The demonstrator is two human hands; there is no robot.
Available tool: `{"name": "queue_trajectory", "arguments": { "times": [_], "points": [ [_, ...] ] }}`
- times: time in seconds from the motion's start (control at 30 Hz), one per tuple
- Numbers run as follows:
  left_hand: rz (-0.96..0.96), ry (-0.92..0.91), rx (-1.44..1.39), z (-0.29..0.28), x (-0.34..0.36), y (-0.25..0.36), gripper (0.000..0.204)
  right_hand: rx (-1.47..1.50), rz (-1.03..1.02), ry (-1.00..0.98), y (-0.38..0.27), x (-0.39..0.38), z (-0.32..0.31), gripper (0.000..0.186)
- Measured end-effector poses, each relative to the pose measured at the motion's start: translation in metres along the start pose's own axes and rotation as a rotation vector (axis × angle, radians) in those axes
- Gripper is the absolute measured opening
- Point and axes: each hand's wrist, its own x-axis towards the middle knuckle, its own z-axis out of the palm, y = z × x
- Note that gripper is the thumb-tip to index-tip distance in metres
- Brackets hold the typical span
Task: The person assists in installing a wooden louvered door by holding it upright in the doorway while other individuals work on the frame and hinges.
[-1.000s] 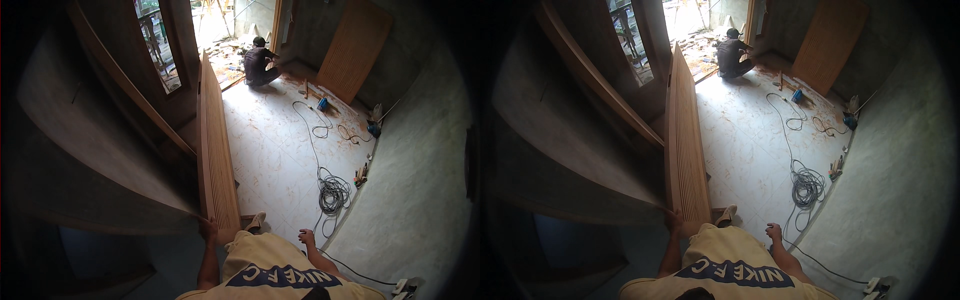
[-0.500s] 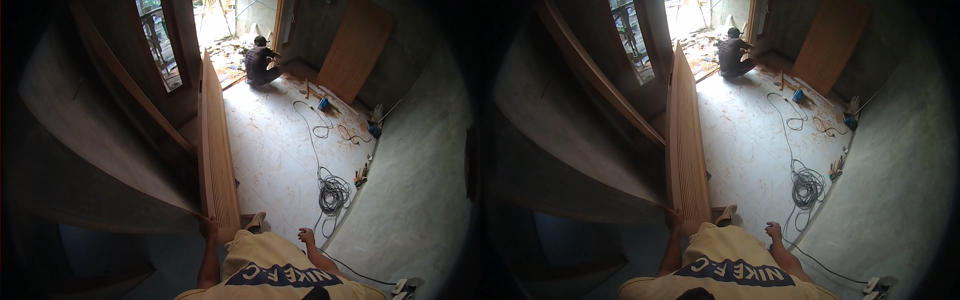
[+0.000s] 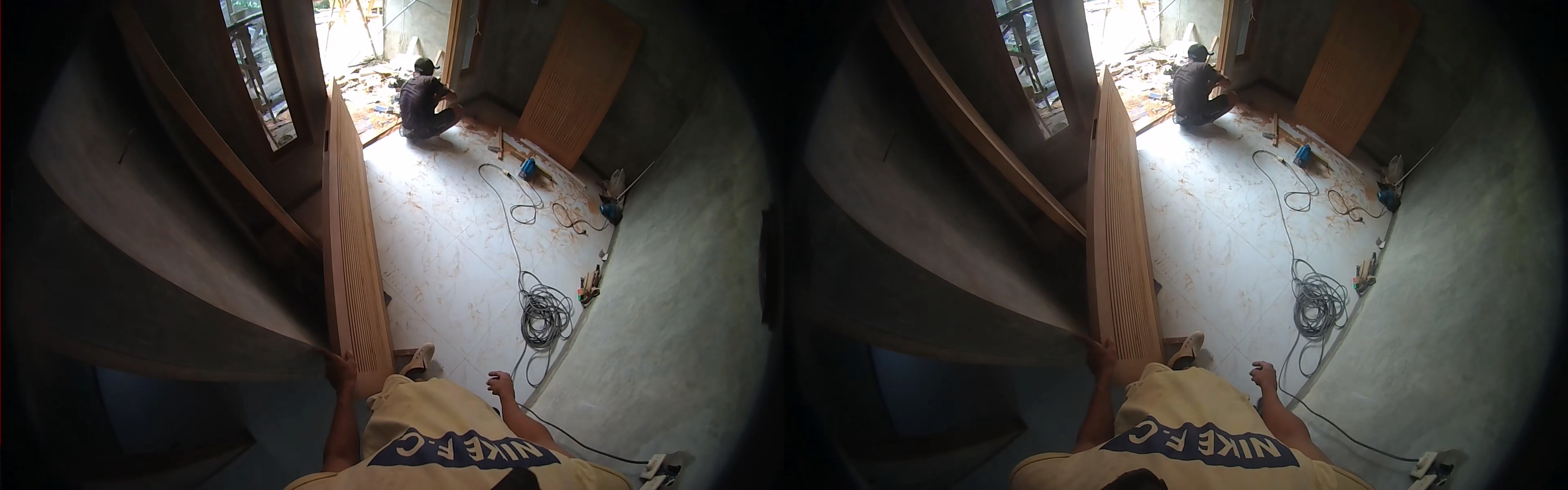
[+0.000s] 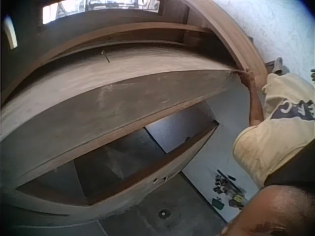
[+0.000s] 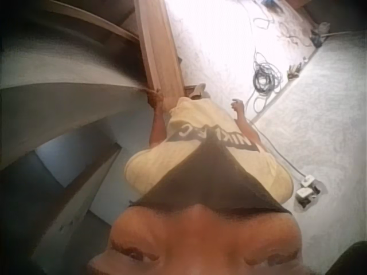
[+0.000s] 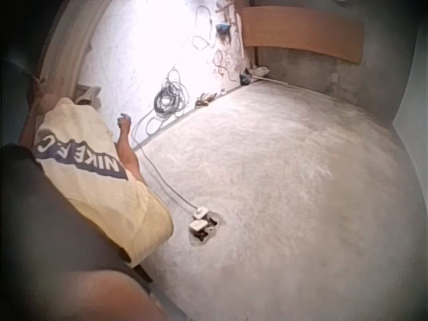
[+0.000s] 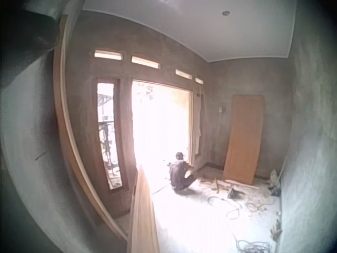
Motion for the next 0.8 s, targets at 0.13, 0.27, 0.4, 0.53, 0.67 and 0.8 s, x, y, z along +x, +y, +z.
{"name": "queue_trajectory", "arguments": {
  "times": [0.13,0.27,0.4,0.53,0.67,0.8],
  "points": [
    [-0.007,-0.013,0.012,0.006,0.004,-0.007,0.097,-0.006,0.004,-0.002,-0.004,-0.003,0.001,0.039],
    [0.015,0.007,0.007,0.003,0.001,-0.005,0.097,-0.007,0.004,-0.011,-0.001,0.000,0.000,0.039],
    [-0.009,-0.047,-0.018,0.000,0.002,-0.002,0.097,-0.023,0.021,0.000,0.004,0.002,0.000,0.039],
    [0.017,0.049,0.042,0.009,0.005,-0.007,0.097,-0.013,0.022,-0.009,0.003,0.005,0.001,0.040],
    [0.023,0.081,-0.016,0.018,0.006,-0.014,0.093,0.000,0.017,-0.016,0.002,0.005,0.001,0.041],
    [0.009,0.035,-0.021,0.011,0.006,-0.009,0.094,-0.016,0.022,-0.004,0.002,0.004,0.001,0.041]
  ]
}}
